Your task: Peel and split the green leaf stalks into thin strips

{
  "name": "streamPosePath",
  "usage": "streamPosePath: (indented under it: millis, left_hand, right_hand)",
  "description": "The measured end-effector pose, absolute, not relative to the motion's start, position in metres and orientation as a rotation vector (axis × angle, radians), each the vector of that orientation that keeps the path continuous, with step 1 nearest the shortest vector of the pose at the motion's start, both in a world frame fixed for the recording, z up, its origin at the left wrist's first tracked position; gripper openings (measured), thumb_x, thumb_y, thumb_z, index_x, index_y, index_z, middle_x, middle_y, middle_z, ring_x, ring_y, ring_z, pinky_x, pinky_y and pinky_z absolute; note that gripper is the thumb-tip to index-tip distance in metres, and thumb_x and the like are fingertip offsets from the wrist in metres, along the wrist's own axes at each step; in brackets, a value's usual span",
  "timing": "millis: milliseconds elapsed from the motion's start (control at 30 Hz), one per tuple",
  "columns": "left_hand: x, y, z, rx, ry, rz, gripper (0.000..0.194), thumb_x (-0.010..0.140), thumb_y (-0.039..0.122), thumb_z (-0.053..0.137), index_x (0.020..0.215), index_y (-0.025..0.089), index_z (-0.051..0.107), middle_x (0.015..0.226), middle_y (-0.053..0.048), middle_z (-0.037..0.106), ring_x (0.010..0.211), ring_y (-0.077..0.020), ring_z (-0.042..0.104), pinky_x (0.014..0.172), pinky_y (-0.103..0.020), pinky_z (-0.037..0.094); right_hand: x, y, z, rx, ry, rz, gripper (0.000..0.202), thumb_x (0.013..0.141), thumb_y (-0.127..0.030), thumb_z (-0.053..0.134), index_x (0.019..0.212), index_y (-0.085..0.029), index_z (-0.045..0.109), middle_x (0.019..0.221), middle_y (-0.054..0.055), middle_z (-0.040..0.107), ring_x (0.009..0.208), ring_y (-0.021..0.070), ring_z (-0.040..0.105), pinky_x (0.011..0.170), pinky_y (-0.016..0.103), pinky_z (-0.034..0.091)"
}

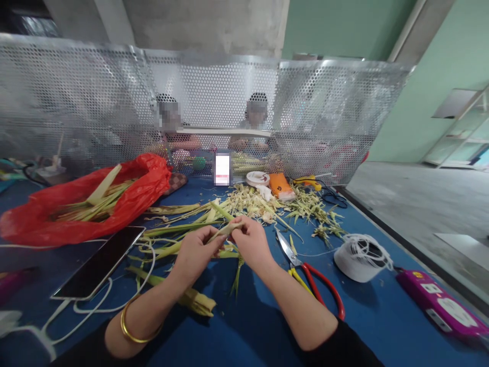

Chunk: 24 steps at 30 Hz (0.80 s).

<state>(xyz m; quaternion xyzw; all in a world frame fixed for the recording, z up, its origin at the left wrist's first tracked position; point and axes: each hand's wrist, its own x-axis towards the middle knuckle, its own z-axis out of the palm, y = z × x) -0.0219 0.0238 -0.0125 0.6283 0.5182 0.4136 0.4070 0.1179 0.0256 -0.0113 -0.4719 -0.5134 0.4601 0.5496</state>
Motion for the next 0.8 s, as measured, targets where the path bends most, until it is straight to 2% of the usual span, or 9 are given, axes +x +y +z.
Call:
streamPosePath:
  millis: [133,233,333,467,633,700,800]
  left_hand:
    - [-0.021,0.022,-0.013,1.489,1.300,1.107,0.021,0.073,0.038,0.060,0.068,0.018,0.060,0.055,0.003,0.060,0.053,-0.0133,0.058,0.049,-0.021,0.042]
    - [-0.021,0.021,-0.013,1.534,1.281,1.088,0.020,0.073,0.036,0.060,0.067,0.017,0.063,0.057,0.002,0.062,0.054,-0.0135,0.058,0.051,-0.021,0.042]
    - [-0.022,0.022,-0.014,1.638,1.294,1.048,0.026,0.075,0.040,0.058,0.068,0.016,0.068,0.057,0.001,0.062,0.054,-0.0130,0.055,0.051,-0.021,0.039]
    - [-0.024,0.026,-0.018,1.619,1.286,1.065,0.033,0.077,0.043,0.055,0.069,0.015,0.071,0.057,0.001,0.061,0.053,-0.0126,0.052,0.051,-0.022,0.037]
    - [-0.024,0.025,-0.018,1.646,1.311,1.105,0.032,0.077,0.041,0.054,0.066,0.016,0.068,0.055,0.002,0.058,0.052,-0.0117,0.049,0.051,-0.021,0.035]
    - [-0.023,0.022,-0.016,1.708,1.356,1.092,0.032,0.077,0.041,0.054,0.061,0.016,0.066,0.051,0.003,0.054,0.049,-0.0106,0.044,0.048,-0.021,0.032]
    - [-0.021,0.021,-0.013,1.727,1.374,1.060,0.033,0.077,0.043,0.054,0.061,0.016,0.064,0.051,0.003,0.054,0.049,-0.0109,0.045,0.048,-0.021,0.031]
  right_hand:
    - [0.116,0.021,-0.003,-1.100,-1.184,1.150,0.015,0.061,-0.024,0.056,0.074,-0.018,0.058,0.067,-0.001,0.061,0.062,0.0137,0.056,0.058,0.025,0.043]
    - [0.116,0.023,-0.008,-1.138,-1.253,1.075,0.012,0.063,-0.024,0.059,0.073,-0.018,0.057,0.062,-0.003,0.058,0.057,0.0125,0.053,0.056,0.024,0.042]
    - [0.118,0.027,-0.014,-1.186,-1.277,0.985,0.008,0.066,-0.021,0.053,0.070,-0.018,0.058,0.058,-0.003,0.056,0.055,0.0122,0.052,0.055,0.025,0.042]
    - [0.121,0.027,-0.008,-1.163,-1.145,1.005,0.012,0.061,-0.020,0.051,0.071,-0.017,0.058,0.062,-0.002,0.058,0.056,0.0128,0.054,0.058,0.026,0.045]
    - [0.119,0.023,-0.002,-1.094,-1.242,1.077,0.019,0.063,-0.026,0.062,0.080,-0.018,0.057,0.065,-0.003,0.056,0.060,0.0124,0.052,0.057,0.024,0.041]
    - [0.118,0.024,-0.007,-1.163,-1.323,0.973,0.017,0.064,-0.029,0.066,0.072,-0.019,0.055,0.059,-0.005,0.050,0.056,0.0110,0.046,0.053,0.023,0.038]
    - [0.119,0.029,-0.014,-1.221,-1.343,0.928,0.018,0.068,-0.031,0.063,0.061,-0.019,0.051,0.054,-0.006,0.047,0.053,0.0108,0.044,0.053,0.024,0.038]
